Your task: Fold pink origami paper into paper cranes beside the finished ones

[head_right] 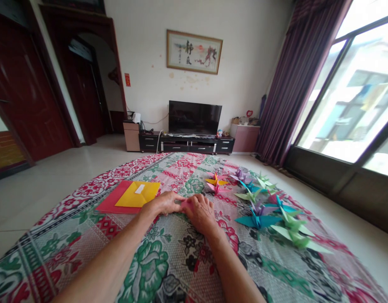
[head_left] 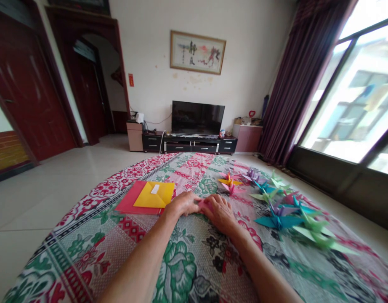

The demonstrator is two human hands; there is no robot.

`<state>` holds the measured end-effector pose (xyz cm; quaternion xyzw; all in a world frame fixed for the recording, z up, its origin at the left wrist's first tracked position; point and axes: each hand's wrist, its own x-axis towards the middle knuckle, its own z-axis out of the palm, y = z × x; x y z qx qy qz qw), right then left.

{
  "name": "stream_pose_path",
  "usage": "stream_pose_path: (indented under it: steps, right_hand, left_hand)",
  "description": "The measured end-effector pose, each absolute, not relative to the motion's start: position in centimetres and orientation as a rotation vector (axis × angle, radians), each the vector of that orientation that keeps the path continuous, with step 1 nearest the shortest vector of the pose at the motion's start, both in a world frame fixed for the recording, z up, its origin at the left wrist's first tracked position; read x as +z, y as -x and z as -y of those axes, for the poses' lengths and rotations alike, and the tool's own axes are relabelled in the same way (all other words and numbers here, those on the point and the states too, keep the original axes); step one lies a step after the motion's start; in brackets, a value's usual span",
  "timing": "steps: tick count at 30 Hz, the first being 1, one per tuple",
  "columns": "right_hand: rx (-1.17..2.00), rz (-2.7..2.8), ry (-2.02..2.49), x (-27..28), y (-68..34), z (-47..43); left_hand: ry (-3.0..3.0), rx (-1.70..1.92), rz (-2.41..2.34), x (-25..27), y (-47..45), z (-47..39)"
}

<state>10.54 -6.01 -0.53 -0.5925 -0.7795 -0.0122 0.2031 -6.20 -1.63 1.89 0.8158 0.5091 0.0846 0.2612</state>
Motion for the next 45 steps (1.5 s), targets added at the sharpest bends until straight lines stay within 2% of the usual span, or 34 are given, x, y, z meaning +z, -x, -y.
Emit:
stream_pose_path:
  steps: [17,24,30,45]
  right_hand:
    - [0.039,2.143,1.68,0.0,-13.6,7.4]
    - [-0.003,1.869,1.565,-0.3,-13.3,6.7]
    - [-0.008,2.075,1.397,-0.1,-11.4,6.6]
    - [0.0,2.187,1.518,-0.3,-11.1,6.8]
  left_hand:
    - [-2.196,0.225,-1.42,1.8,6.0,1.7]
    - [-2.177,0.215,-1.393,2.2,6.1,1.8]
    - [-2.131,0.23,-1.396,2.2,6.2,1.8]
    - [-2.136,0.253,-1.443,2.1,5.9,1.8]
